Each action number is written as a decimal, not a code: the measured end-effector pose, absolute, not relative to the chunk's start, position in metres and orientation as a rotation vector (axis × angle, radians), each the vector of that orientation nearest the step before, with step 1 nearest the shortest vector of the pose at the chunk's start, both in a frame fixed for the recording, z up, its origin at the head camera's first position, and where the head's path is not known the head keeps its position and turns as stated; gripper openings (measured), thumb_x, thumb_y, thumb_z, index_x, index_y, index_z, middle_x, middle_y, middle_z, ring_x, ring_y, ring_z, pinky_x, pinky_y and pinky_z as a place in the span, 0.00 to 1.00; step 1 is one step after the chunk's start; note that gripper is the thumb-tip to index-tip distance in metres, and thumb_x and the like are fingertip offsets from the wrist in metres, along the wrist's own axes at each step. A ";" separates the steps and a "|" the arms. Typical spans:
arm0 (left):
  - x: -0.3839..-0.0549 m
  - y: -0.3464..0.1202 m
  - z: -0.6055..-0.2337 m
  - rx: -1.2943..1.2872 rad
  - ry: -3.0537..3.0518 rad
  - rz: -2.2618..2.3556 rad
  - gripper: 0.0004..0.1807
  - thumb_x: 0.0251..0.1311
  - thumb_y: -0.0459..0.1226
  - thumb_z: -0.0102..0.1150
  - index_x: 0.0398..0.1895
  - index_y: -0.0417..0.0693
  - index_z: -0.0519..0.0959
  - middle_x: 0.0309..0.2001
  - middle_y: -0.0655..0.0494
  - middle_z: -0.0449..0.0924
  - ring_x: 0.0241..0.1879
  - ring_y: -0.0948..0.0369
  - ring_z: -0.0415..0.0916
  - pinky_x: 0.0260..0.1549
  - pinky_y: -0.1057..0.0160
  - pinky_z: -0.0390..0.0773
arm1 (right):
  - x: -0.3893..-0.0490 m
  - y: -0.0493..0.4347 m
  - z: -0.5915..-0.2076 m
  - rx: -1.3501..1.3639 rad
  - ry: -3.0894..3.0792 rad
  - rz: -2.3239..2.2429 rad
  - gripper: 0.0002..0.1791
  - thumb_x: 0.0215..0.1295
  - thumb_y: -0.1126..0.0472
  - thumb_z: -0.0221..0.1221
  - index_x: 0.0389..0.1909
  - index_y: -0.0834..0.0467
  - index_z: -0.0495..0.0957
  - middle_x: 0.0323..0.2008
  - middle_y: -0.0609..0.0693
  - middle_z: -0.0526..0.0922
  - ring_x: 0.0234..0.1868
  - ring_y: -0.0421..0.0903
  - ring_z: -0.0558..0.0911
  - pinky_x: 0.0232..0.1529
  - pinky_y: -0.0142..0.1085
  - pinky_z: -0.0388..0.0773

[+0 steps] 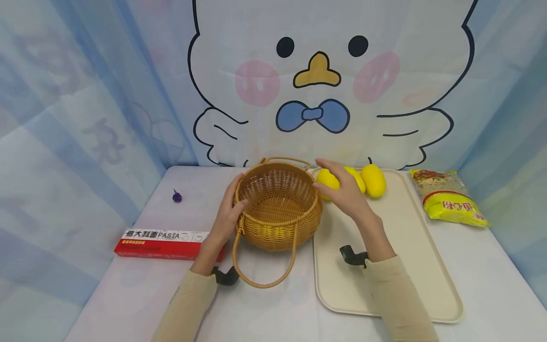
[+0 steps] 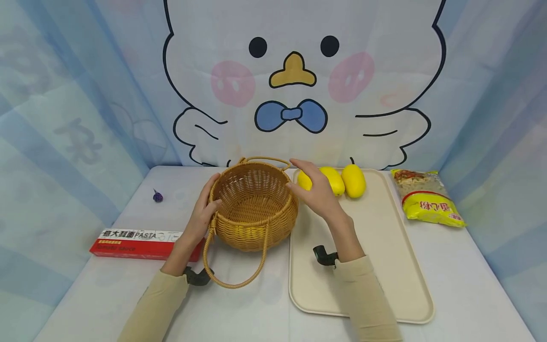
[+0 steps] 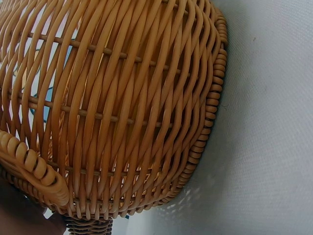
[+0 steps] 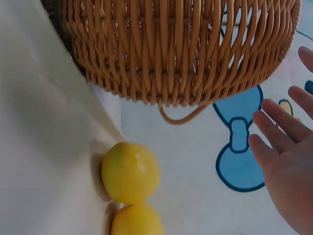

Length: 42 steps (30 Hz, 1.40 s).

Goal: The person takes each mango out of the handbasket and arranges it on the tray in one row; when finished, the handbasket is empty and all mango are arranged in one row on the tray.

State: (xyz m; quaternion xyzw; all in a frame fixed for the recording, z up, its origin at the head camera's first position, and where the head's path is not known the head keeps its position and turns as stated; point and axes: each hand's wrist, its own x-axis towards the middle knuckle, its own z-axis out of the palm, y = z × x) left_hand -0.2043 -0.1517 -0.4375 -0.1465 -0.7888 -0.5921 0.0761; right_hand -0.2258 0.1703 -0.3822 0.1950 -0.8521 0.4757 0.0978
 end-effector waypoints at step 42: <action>-0.206 -0.153 -0.437 -0.485 -2.360 -1.763 0.38 0.66 0.39 0.46 0.79 0.66 0.49 0.79 0.59 0.48 0.78 0.54 0.48 0.75 0.43 0.52 | -0.234 0.073 -0.358 1.218 -3.071 0.762 0.41 0.61 0.53 0.67 0.75 0.47 0.62 0.73 0.47 0.67 0.74 0.50 0.65 0.74 0.48 0.63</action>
